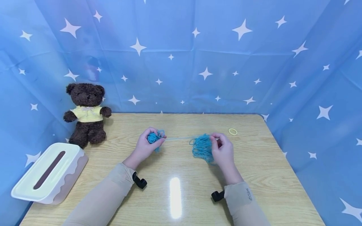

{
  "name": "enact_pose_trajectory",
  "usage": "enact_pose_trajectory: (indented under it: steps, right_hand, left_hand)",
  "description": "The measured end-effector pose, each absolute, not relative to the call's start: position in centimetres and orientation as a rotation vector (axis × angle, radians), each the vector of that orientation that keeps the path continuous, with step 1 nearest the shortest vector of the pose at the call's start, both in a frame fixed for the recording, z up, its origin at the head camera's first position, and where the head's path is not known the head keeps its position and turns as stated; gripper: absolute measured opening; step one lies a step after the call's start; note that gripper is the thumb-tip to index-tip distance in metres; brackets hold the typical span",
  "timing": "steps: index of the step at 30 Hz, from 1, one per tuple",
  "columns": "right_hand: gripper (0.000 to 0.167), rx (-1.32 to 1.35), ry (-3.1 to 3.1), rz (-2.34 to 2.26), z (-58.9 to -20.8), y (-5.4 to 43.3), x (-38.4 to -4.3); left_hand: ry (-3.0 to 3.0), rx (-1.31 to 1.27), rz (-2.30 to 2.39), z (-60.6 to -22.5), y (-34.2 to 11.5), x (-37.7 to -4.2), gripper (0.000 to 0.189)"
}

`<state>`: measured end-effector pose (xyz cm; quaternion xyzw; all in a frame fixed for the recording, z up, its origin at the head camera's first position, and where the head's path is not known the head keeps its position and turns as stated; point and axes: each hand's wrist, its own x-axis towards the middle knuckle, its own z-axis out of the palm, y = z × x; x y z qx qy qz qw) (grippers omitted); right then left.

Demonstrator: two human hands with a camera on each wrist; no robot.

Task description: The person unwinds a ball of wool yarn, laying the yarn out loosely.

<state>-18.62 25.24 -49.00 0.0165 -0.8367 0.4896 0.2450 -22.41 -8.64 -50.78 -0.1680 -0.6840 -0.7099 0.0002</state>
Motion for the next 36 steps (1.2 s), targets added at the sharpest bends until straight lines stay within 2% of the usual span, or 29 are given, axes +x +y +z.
enact_pose_trajectory:
  steps: [9,20,28,36]
  right_hand:
    - [0.011,0.091,-2.466,1.250,-48.9,27.8,-17.2]
    - [0.019,0.092,-2.696,1.014,-48.9,29.8,-16.7]
    - [0.015,0.197,-2.899,0.776,-48.9,30.3,-17.0]
    - [0.009,0.273,-2.934,0.700,-48.3,28.1,-17.2]
  left_hand:
    - [-2.106,-0.487,-2.131,-50.7,-8.4,-22.5,0.026]
    - [-2.078,-0.401,-2.006,-50.8,-8.5,-22.7,0.046]
    - [-2.104,-0.531,-2.069,-50.8,-8.3,-22.8,0.037]
    - [-2.121,-0.605,-2.271,-50.8,-8.2,-22.3,0.031]
